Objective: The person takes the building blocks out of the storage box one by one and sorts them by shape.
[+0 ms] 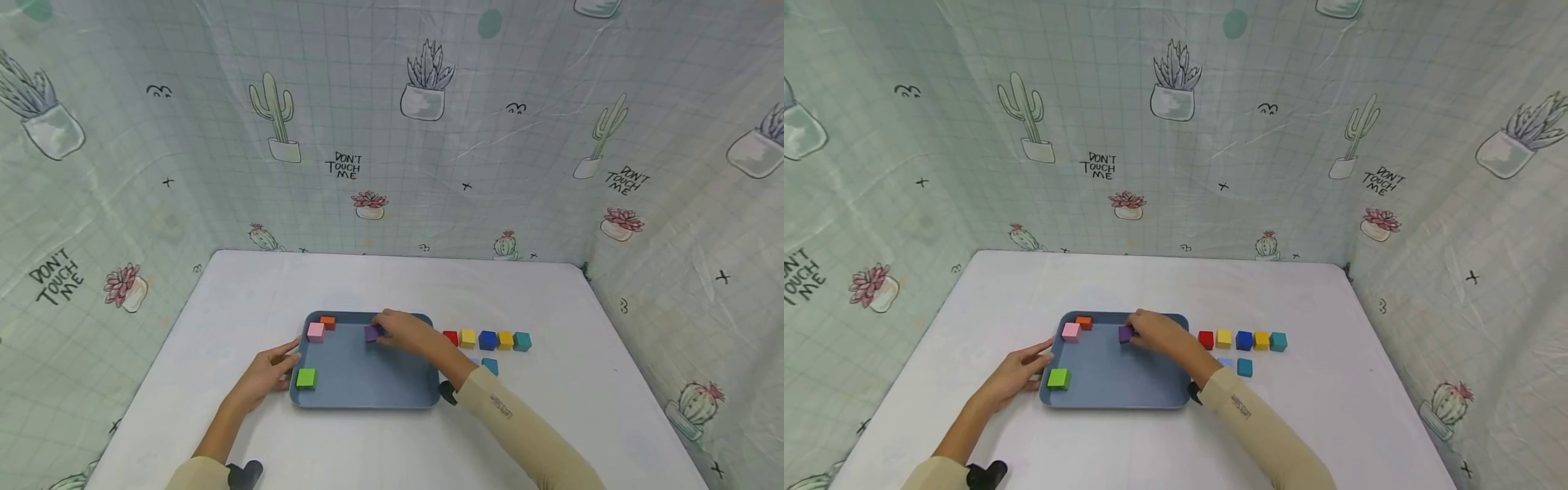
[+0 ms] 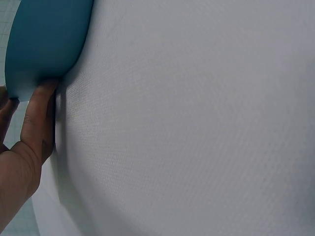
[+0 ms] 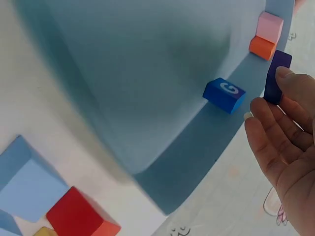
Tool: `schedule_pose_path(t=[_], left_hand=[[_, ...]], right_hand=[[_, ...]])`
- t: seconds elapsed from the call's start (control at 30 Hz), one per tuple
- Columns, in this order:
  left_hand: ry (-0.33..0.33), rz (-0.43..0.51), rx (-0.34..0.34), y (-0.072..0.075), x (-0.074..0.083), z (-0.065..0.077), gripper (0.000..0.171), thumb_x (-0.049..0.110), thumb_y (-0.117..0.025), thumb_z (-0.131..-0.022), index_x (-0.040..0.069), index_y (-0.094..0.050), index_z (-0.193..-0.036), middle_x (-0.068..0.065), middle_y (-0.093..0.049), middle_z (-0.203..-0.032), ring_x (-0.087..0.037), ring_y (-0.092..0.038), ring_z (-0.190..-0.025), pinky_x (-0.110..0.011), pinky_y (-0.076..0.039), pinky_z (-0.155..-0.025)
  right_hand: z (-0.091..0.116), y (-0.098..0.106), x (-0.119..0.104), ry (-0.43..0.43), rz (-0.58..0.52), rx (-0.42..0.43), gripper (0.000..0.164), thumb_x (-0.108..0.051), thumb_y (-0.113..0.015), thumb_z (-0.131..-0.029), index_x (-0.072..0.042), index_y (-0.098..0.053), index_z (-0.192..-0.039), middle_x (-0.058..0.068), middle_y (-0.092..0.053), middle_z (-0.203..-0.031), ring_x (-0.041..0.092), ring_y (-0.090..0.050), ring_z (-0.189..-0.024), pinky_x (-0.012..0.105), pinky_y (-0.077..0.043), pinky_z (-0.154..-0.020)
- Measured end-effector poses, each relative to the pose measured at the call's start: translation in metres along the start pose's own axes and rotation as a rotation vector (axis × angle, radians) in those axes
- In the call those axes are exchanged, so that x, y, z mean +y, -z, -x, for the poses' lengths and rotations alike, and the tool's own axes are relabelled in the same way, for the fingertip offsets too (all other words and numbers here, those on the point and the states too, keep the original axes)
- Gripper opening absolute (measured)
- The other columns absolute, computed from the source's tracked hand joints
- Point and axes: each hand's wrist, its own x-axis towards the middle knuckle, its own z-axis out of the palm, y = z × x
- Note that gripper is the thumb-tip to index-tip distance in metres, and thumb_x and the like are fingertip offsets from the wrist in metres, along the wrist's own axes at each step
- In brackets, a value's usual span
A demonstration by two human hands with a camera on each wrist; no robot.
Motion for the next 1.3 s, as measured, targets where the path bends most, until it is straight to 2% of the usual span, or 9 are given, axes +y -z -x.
schedule_pose_path(t=[0.67, 1.1, 1.3], left_hand=[[0.001, -0.007, -0.002, 0.001, 0.003, 0.002, 0.057, 0.027, -0.059, -0.094, 0.012, -0.038, -0.145, -0.017, -0.054, -0.114, -0.021, -0.056, -0.087, -0.032, -0.054, -0.072], [0.01, -0.012, 0.006, 0.001, 0.002, -0.002, 0.056, 0.026, -0.058, -0.095, 0.012, -0.038, -0.145, -0.018, -0.055, -0.115, -0.022, -0.056, -0.087, -0.032, -0.054, -0.072], [0.011, -0.022, 0.006, 0.001, 0.002, -0.001, 0.057, 0.028, -0.058, -0.094, 0.012, -0.038, -0.145, -0.018, -0.054, -0.116, -0.022, -0.056, -0.088, -0.031, -0.054, -0.073]], right_hand=[[0.032, 0.006, 0.019, -0.033, -0.03, 0.052, 0.034, -0.017, -0.067, -0.089, -0.005, -0.06, -0.121, 0.004, -0.06, -0.109, 0.013, -0.058, -0.095, 0.022, -0.05, -0.08], [0.044, 0.004, 0.033, -0.047, -0.061, 0.083, 0.033, -0.015, -0.067, -0.088, -0.004, -0.059, -0.118, 0.005, -0.06, -0.106, 0.018, -0.06, -0.098, 0.024, -0.051, -0.079], [0.05, 0.005, 0.036, -0.06, -0.063, 0.074, 0.034, -0.015, -0.067, -0.088, -0.005, -0.059, -0.119, 0.004, -0.06, -0.108, 0.015, -0.06, -0.098, 0.023, -0.05, -0.079]])
